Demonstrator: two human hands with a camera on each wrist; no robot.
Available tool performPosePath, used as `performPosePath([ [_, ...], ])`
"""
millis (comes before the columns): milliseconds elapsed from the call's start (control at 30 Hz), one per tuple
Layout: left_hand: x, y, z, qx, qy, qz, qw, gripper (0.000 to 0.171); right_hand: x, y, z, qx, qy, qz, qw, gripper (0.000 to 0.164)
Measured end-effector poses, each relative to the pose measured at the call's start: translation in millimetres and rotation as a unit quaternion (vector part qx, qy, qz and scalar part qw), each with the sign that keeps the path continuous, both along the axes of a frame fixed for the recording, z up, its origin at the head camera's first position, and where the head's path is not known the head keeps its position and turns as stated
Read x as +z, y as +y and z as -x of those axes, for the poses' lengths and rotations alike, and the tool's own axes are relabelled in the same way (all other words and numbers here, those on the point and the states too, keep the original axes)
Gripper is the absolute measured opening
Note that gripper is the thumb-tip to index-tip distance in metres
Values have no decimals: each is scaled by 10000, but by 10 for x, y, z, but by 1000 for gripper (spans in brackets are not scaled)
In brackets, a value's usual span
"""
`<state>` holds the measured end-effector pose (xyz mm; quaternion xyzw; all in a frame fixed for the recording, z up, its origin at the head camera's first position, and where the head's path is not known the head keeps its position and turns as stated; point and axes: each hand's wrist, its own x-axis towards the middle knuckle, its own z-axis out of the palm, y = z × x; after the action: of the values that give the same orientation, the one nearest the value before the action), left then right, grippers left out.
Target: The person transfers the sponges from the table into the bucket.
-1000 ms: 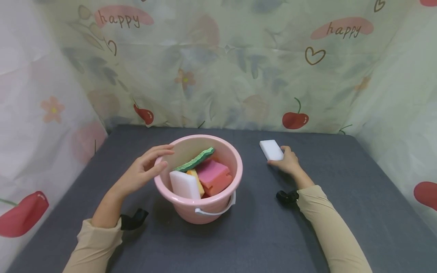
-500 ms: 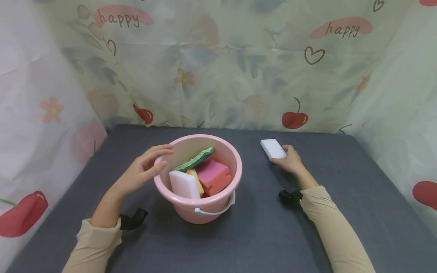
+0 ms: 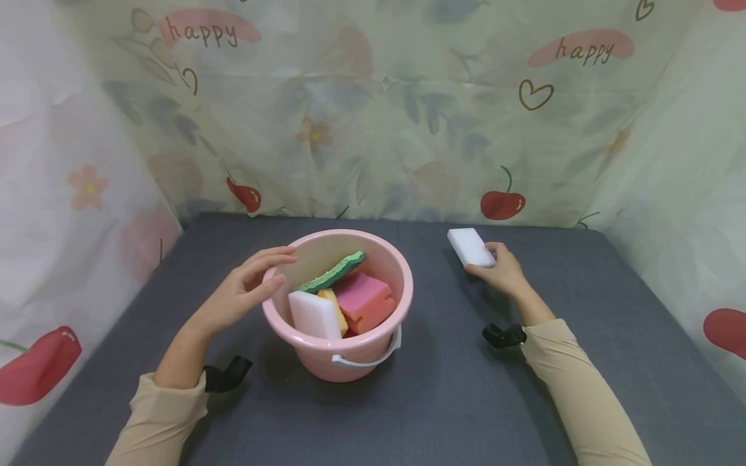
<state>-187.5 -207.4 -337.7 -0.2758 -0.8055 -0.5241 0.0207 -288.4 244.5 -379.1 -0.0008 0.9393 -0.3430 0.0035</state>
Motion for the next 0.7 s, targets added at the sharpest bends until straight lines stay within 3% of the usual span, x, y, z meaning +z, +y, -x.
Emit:
performPosePath([
  [700, 4, 8, -6, -4, -21, -54, 10000, 36, 276, -89, -206, 347, 495, 235, 9979, 71],
])
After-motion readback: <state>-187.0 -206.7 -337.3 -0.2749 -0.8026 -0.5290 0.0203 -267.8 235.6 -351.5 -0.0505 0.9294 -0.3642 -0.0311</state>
